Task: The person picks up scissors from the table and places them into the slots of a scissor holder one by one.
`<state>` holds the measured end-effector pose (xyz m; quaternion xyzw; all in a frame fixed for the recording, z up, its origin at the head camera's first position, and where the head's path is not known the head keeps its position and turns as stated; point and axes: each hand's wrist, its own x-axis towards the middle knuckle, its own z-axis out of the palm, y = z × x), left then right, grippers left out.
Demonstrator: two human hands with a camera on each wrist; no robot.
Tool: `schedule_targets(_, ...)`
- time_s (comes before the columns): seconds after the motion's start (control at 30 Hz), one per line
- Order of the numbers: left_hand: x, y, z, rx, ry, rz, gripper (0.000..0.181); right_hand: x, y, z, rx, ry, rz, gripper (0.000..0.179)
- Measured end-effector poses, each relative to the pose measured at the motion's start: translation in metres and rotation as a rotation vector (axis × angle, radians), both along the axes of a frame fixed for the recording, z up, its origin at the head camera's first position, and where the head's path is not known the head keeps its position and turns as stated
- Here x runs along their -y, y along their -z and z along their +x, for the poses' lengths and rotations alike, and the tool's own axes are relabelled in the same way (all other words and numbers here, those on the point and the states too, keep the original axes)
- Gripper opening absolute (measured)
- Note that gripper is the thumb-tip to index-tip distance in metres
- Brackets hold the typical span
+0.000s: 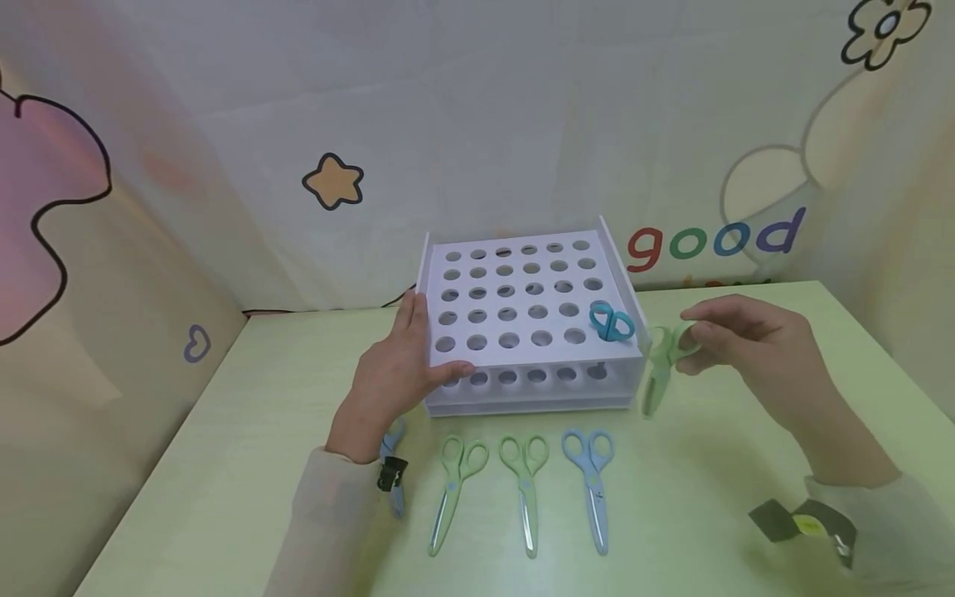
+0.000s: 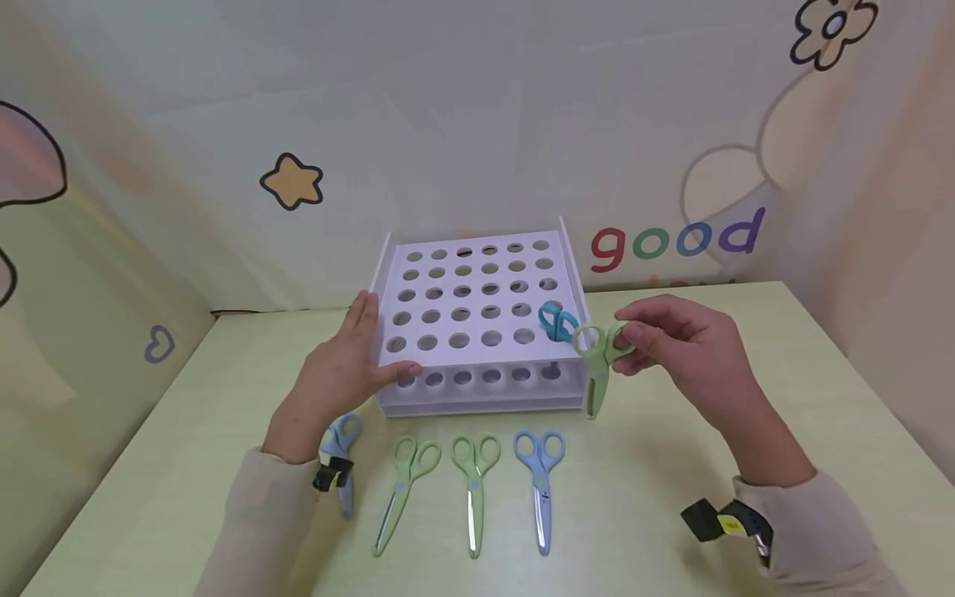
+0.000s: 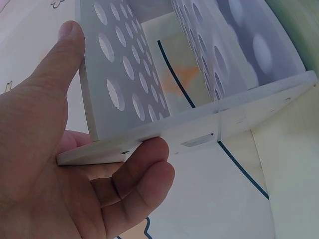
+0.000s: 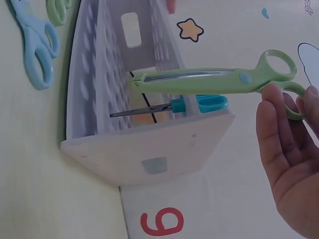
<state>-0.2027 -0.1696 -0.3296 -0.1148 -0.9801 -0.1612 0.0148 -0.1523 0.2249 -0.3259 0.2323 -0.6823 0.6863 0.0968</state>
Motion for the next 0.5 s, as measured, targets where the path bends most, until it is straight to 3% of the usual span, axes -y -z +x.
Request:
schedule_targets(0.23, 0.000, 0.000, 0.000, 0.000, -0.005, -0.002, 0.123, 0.017, -0.014, -0.004, -0.044, -0.033, -0.102, 0.018)
schedule_targets(0.5, -0.001, -0.001, 0.000, 0.001, -0.012, -0.010, 0.123, 0.033, -0.027, -0.009, -0.107, -0.044, -0.124, 0.020)
